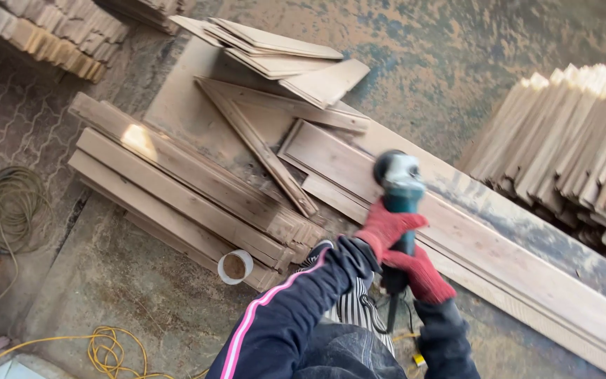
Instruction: Sanding a wooden board using an angle grinder with a sanding attachment.
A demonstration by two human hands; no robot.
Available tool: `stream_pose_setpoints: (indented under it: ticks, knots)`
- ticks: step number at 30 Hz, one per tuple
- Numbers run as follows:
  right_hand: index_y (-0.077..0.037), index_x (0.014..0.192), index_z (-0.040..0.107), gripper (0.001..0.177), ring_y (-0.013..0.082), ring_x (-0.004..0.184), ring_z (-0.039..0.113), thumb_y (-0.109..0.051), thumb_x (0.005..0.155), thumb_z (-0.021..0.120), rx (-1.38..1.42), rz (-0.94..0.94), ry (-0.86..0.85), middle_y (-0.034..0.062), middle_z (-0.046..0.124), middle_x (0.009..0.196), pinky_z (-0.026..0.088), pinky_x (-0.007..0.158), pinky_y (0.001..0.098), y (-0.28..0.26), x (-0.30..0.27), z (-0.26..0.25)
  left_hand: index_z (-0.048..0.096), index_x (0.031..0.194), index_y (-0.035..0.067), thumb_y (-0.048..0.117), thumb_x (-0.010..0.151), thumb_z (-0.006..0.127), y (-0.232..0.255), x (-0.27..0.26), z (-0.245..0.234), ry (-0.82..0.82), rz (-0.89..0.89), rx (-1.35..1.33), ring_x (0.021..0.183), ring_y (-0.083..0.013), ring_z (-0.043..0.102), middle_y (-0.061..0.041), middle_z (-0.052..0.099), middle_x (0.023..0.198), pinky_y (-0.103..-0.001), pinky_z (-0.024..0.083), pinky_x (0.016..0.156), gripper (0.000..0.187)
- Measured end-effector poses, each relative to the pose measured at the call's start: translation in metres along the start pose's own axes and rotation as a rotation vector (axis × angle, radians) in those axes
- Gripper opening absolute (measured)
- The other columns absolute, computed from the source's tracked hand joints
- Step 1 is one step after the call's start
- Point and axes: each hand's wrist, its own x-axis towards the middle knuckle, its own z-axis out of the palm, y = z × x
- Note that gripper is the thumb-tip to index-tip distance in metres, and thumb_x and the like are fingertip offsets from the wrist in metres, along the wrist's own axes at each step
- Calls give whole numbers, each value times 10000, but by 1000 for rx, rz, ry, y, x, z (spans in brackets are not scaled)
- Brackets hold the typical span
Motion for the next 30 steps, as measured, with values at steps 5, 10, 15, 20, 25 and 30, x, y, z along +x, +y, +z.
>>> stream_pose_setpoints:
  ticks: [5, 10, 15, 20, 25, 30]
  knots:
    - [143, 1047, 644, 405, 449, 568, 636, -162, 791, 715, 271, 87, 22, 309, 649, 759, 512, 477, 512, 109, -40, -142, 626, 1234, 70, 318, 542, 808, -65, -63, 112, -309, 31, 397, 943, -247, 679, -104, 708, 1090, -338, 564, 889, 757]
    - [101, 1187, 574, 475, 500, 534, 650, -192, 826, 671, 533, -32, 44, 354, 662, 738, 540, 451, 547, 194, -71, -219, 627, 1249, 36, 324, 562, 791, -115, -99, 186, -522, -75, 611, 1019, -273, 673, -125, 702, 1129, -347, 533, 964, 762]
    - [161, 1103, 619, 494, 521, 541, 648, -245, 822, 650, 503, -24, 102, 381, 655, 700, 533, 475, 573, 201, -75, -228, 590, 1304, 21, 347, 525, 805, -143, -96, 200, -514, -8, 648, 1055, -301, 664, -155, 682, 1174, -378, 540, 967, 872]
    - [120, 1083, 627, 408, 459, 566, 643, -173, 804, 681, 434, -6, 24, 305, 643, 759, 517, 453, 521, 156, -64, -192, 619, 1245, 40, 328, 541, 811, -120, -83, 164, -425, 38, 520, 943, -275, 671, -128, 698, 1094, -365, 561, 900, 784]
    - [123, 1024, 645, 396, 451, 564, 652, -185, 787, 725, 268, 50, -76, 282, 653, 779, 514, 454, 511, 92, -40, -118, 614, 1228, 55, 305, 562, 818, -64, -66, 91, -277, 70, 399, 914, -236, 686, -103, 700, 1081, -333, 584, 871, 740]
    - [59, 870, 706, 327, 426, 467, 666, -68, 612, 861, 131, -54, -55, 257, 630, 633, 555, 423, 618, 11, -27, 1, 706, 1177, 150, 276, 459, 978, -36, 4, 8, 12, 61, 161, 1056, -343, 718, -140, 743, 1052, -500, 606, 896, 778]
